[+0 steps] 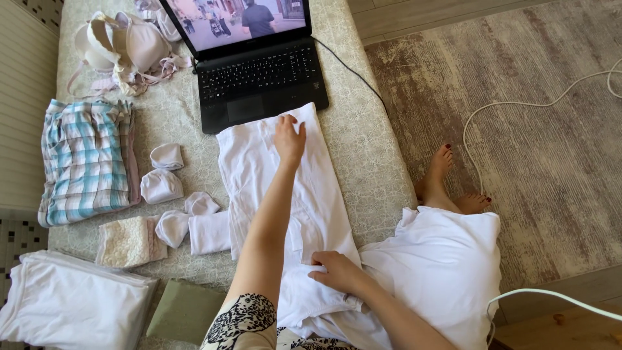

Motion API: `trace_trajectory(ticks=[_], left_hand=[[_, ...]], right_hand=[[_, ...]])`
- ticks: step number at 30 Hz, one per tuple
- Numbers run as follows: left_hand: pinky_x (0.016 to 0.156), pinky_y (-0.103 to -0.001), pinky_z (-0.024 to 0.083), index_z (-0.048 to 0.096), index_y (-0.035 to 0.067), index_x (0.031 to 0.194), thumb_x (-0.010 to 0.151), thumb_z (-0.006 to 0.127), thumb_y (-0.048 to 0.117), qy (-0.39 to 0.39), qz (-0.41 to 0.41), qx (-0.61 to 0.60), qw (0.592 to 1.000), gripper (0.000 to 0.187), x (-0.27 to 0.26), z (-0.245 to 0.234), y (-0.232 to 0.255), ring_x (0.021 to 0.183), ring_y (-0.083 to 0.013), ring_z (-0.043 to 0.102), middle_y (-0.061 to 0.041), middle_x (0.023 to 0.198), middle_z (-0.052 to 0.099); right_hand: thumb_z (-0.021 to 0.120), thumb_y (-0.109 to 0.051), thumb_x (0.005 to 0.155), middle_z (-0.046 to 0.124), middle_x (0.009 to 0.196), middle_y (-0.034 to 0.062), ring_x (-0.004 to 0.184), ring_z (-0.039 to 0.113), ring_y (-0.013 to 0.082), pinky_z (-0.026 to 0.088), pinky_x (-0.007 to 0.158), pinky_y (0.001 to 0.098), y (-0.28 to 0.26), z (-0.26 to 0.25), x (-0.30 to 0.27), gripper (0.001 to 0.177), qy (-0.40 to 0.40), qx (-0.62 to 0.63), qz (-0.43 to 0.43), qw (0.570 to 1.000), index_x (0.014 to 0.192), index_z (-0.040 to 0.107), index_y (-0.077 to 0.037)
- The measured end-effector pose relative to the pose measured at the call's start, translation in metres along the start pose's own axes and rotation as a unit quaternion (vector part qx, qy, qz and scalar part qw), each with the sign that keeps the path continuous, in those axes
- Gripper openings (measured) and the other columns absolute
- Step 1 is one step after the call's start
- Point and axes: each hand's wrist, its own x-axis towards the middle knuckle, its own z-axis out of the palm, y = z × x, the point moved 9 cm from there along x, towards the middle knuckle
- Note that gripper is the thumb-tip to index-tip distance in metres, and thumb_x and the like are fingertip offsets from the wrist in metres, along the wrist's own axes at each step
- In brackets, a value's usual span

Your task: Folding a white t-shirt while sitting on a bed.

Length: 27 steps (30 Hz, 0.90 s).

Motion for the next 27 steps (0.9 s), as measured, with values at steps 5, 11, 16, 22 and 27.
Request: trace_trajectory(ticks=[5,11,16,22,27], left_hand=[[0.075,-0.048,0.055,0.066,0.002,0.087,0.094,0.071,0.051,-0.074,-0.053,0.071,0.993,0.05,0.014,0.038,0.005,0.085,-0.0389,0.07,-0.02,0.092,0.072],[0.069,-0.05,0.057,0.072,0.001,0.08,0.085,0.075,0.051,-0.058,-0.024,0.116,0.991,0.05,0.034,0.074,0.002,0.079,-0.0415,0.071,-0.023,0.083,0.072],[0.071,-0.048,0.059,0.073,0.004,0.081,0.087,0.07,0.036,-0.083,-0.023,0.133,0.987,0.032,0.042,0.1,0.001,0.08,-0.038,0.073,-0.019,0.086,0.074],[0.07,-0.049,0.057,0.071,0.005,0.081,0.09,0.068,0.031,-0.036,0.019,0.136,0.99,0.027,0.038,0.108,0.013,0.077,-0.0392,0.072,-0.019,0.086,0.073],[0.063,-0.052,0.053,0.06,0.002,0.097,0.093,0.067,0.038,0.002,0.04,0.002,0.999,0.037,0.014,0.087,0.02,0.073,-0.0406,0.068,-0.019,0.085,0.071]], right_hand=[[0.075,-0.026,0.084,0.071,0.091,0.0201,0.089,0.069,0.0371,0.053,0.078,0.0437,0.002,0.0,0.0,0.027,0.015,0.007,0.002,1.0,0.093,0.065,-0.002],[0.076,-0.024,0.082,0.072,0.089,0.0197,0.086,0.07,0.0367,0.053,0.075,0.0442,0.003,-0.007,0.001,0.025,0.045,0.031,-0.025,0.998,0.089,0.066,-0.002],[0.076,-0.024,0.082,0.071,0.084,0.0201,0.081,0.07,0.0369,0.053,0.074,0.0438,-0.002,-0.009,0.004,0.025,0.032,0.039,-0.035,0.998,0.085,0.066,-0.001],[0.076,-0.024,0.082,0.069,0.08,0.0202,0.077,0.07,0.0364,0.053,0.071,0.0437,0.002,-0.002,0.006,0.027,0.012,0.033,-0.016,0.999,0.083,0.064,0.001],[0.077,-0.024,0.081,0.07,0.081,0.0206,0.08,0.069,0.0377,0.053,0.073,0.0451,0.001,-0.002,0.006,0.026,0.022,0.021,-0.022,0.999,0.086,0.066,-0.001]])
